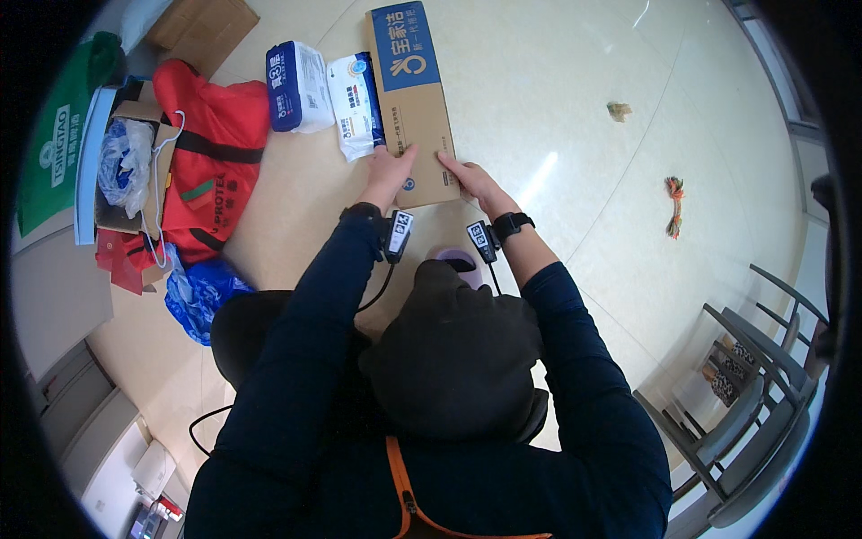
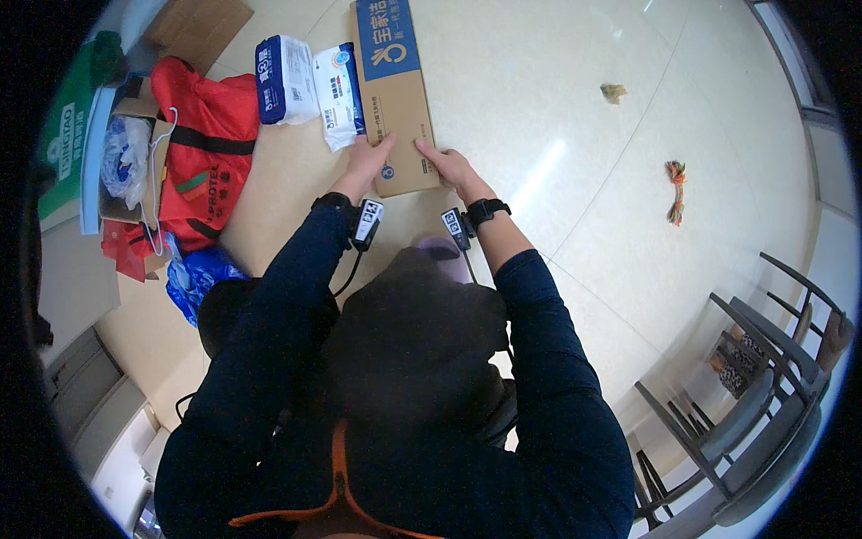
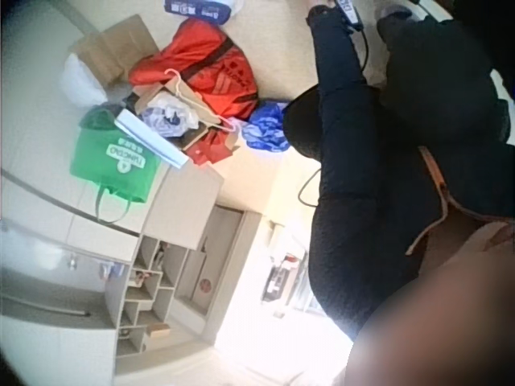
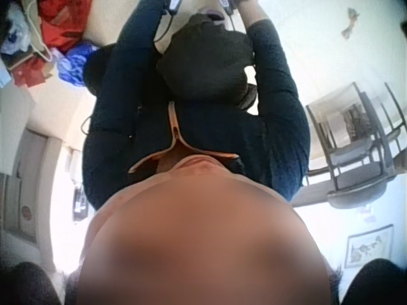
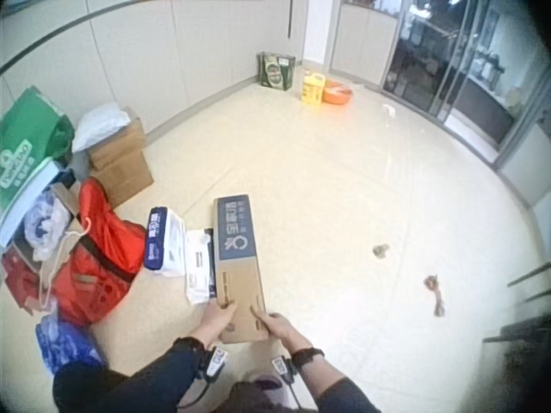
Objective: The person unpacks a blue plastic bag and a cardboard box to retrieve a mop head and handle parts. They unwrap the components and connect the handle sections to the mop head, assembling the cleaning tool on the floor.
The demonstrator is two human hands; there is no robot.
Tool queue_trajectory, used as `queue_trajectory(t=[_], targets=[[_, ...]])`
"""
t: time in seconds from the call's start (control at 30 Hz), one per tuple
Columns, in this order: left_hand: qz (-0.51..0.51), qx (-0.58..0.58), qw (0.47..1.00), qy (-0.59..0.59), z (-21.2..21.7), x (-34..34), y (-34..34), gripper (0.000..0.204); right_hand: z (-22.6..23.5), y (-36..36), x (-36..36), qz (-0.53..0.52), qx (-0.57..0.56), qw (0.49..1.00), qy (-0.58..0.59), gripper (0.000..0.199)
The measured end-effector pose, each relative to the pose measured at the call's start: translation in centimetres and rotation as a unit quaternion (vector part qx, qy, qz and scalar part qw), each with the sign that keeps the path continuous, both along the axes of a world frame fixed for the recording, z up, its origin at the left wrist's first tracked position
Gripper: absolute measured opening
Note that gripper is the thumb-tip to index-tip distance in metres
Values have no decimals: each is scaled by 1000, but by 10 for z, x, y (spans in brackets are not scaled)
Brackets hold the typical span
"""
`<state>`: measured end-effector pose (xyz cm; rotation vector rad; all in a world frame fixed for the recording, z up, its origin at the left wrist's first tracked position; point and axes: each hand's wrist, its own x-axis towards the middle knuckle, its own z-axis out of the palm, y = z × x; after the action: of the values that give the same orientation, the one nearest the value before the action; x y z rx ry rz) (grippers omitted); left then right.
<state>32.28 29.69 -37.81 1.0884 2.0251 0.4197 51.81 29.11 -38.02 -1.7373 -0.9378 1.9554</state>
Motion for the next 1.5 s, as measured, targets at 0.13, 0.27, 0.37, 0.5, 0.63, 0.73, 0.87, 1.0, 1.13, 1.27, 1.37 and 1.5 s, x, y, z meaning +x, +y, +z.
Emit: queue_trajectory(t=[0.13, 0.27, 0.37, 0.5, 0.63, 0.73, 0.87, 1.0, 1.13, 1.27, 1.37, 1.5], targets=[[70, -7, 968, -240, 21, -16, -12, 71, 27, -2, 4, 18, 18, 1000, 11, 96], [103, -20, 841, -530, 58, -18, -13, 76, 51, 8, 7, 82, 63, 994, -44, 95], [115, -21, 861, -495, 71, -15, -9, 67, 56, 10, 4, 64, 84, 994, -35, 91], [110, -49, 831, -543, 73, -22, -1, 62, 53, 8, -2, 32, 110, 993, -18, 86], [95, -69, 819, -562, 73, -32, 4, 62, 49, 3, -10, 9, 114, 993, -23, 83], [76, -86, 815, -567, 73, -34, 5, 62, 49, -4, -15, -6, 115, 993, -24, 81], [74, -88, 814, -570, 75, -36, 4, 63, 47, -14, -15, -13, 120, 993, 4, 76], [74, -107, 820, -557, 81, -44, 4, 61, 49, -15, -6, 22, 98, 993, 65, 60], [72, -107, 819, -559, 84, -50, 8, 61, 64, -10, 1, 29, 127, 988, 89, 47], [61, -97, 823, -557, 82, -49, 7, 63, 87, 11, 12, 32, 121, 990, 69, 72], [52, -114, 817, -563, 79, -50, 7, 63, 96, 26, 14, 45, 65, 994, 78, 81], [46, -120, 815, -565, 75, -53, 7, 63, 95, 37, 14, 83, 23, 991, 105, 73]])
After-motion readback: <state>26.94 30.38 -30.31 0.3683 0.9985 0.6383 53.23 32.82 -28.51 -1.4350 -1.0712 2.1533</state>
